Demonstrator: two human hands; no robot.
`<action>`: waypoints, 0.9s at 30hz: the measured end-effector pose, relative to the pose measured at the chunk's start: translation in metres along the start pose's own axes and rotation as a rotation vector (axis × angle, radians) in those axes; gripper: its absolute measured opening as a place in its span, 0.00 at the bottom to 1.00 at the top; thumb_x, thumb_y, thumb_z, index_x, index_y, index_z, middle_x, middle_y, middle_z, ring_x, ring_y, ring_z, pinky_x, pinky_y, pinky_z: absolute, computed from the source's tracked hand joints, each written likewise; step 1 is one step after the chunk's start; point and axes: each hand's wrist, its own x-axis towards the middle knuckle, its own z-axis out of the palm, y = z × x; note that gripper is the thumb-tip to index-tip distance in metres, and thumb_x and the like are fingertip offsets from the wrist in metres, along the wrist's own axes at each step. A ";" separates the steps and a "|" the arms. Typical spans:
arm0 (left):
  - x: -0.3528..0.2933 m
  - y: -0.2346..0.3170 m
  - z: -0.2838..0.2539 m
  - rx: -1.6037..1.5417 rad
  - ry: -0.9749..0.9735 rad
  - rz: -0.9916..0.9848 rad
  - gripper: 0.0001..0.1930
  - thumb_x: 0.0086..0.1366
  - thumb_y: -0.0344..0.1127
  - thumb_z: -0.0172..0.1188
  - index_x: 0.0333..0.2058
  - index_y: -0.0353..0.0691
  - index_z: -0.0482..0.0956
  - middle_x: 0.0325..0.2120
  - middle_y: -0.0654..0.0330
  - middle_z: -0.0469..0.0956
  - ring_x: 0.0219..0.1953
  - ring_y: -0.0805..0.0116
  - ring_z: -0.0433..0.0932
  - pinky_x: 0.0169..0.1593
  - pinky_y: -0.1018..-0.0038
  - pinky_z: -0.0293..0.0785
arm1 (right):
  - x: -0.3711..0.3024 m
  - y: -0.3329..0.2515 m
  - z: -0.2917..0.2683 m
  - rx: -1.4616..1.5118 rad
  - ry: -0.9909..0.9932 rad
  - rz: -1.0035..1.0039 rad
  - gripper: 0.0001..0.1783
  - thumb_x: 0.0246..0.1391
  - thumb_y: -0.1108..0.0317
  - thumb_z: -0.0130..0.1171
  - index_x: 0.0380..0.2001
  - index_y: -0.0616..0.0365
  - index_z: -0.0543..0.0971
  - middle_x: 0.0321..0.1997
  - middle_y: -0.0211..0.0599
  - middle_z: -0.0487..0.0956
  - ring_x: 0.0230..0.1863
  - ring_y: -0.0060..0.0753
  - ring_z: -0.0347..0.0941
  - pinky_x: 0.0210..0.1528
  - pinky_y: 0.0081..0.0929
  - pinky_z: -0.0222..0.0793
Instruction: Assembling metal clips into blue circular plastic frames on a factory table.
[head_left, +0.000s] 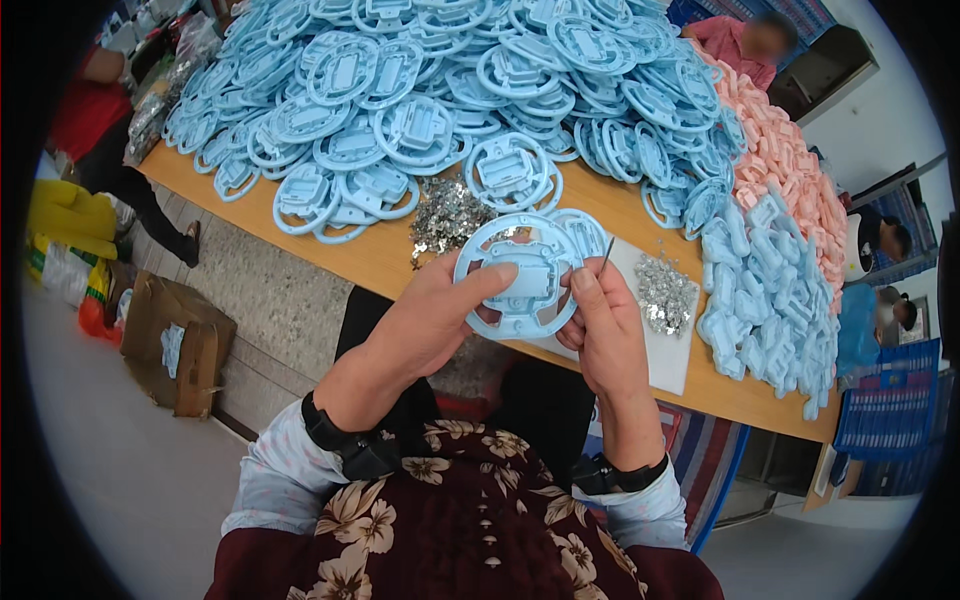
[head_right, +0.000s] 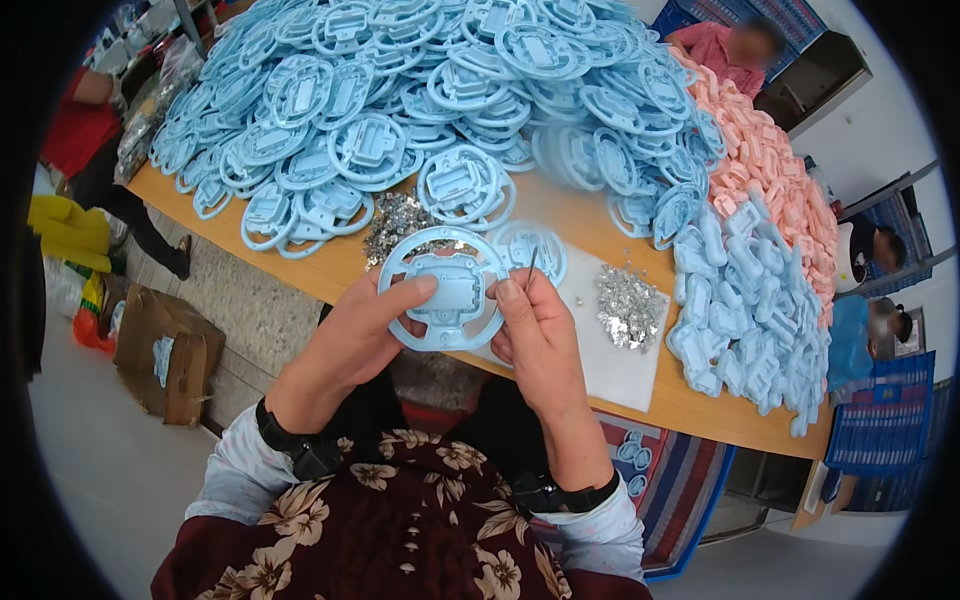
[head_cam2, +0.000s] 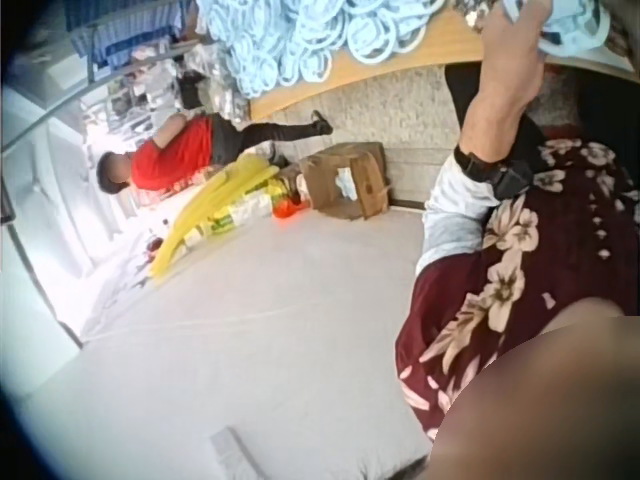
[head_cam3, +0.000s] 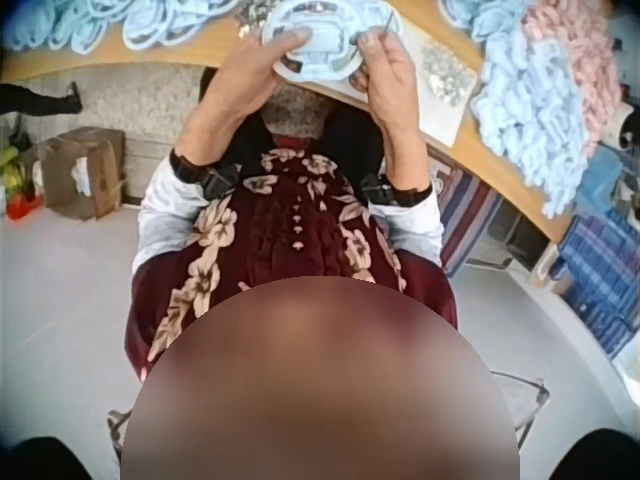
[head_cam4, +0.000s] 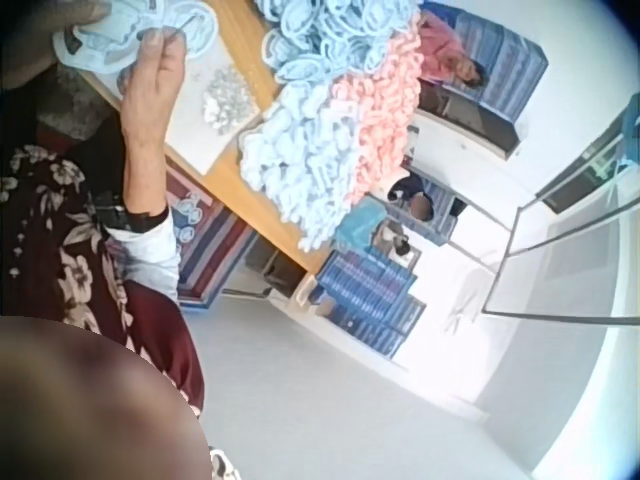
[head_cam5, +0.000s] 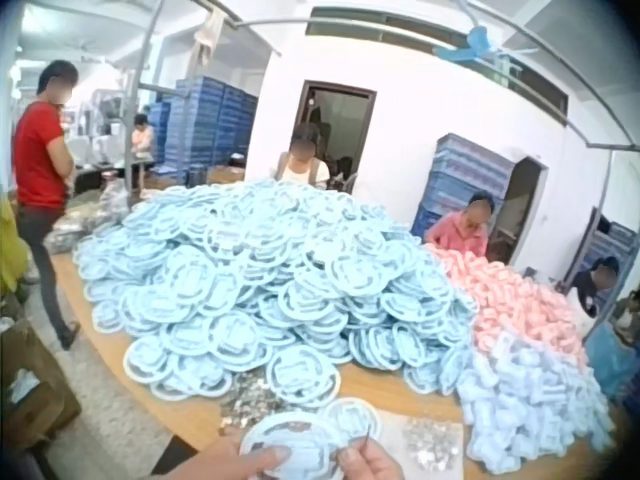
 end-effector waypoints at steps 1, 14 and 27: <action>0.000 0.000 0.001 0.047 0.043 -0.008 0.19 0.70 0.40 0.56 0.54 0.35 0.75 0.45 0.63 0.79 0.44 0.77 0.76 0.41 0.77 0.70 | 0.000 0.002 -0.001 -0.028 -0.010 0.007 0.13 0.69 0.58 0.50 0.39 0.56 0.72 0.20 0.19 0.64 0.17 0.10 0.52 0.21 0.14 0.48; 0.009 0.003 -0.005 -0.038 0.219 0.064 0.19 0.70 0.34 0.55 0.57 0.36 0.70 0.47 0.60 0.77 0.47 0.73 0.77 0.46 0.73 0.75 | 0.009 0.003 0.006 -1.321 0.131 -0.696 0.14 0.67 0.67 0.48 0.52 0.58 0.74 0.23 0.33 0.71 0.27 0.25 0.72 0.33 0.30 0.69; 0.011 -0.010 0.010 -0.108 -0.025 -0.095 0.23 0.73 0.42 0.48 0.60 0.34 0.66 0.52 0.57 0.75 0.52 0.69 0.76 0.52 0.69 0.76 | -0.008 -0.004 -0.023 -0.203 0.101 0.063 0.12 0.62 0.65 0.59 0.44 0.61 0.78 0.30 0.24 0.76 0.24 0.10 0.64 0.25 0.12 0.58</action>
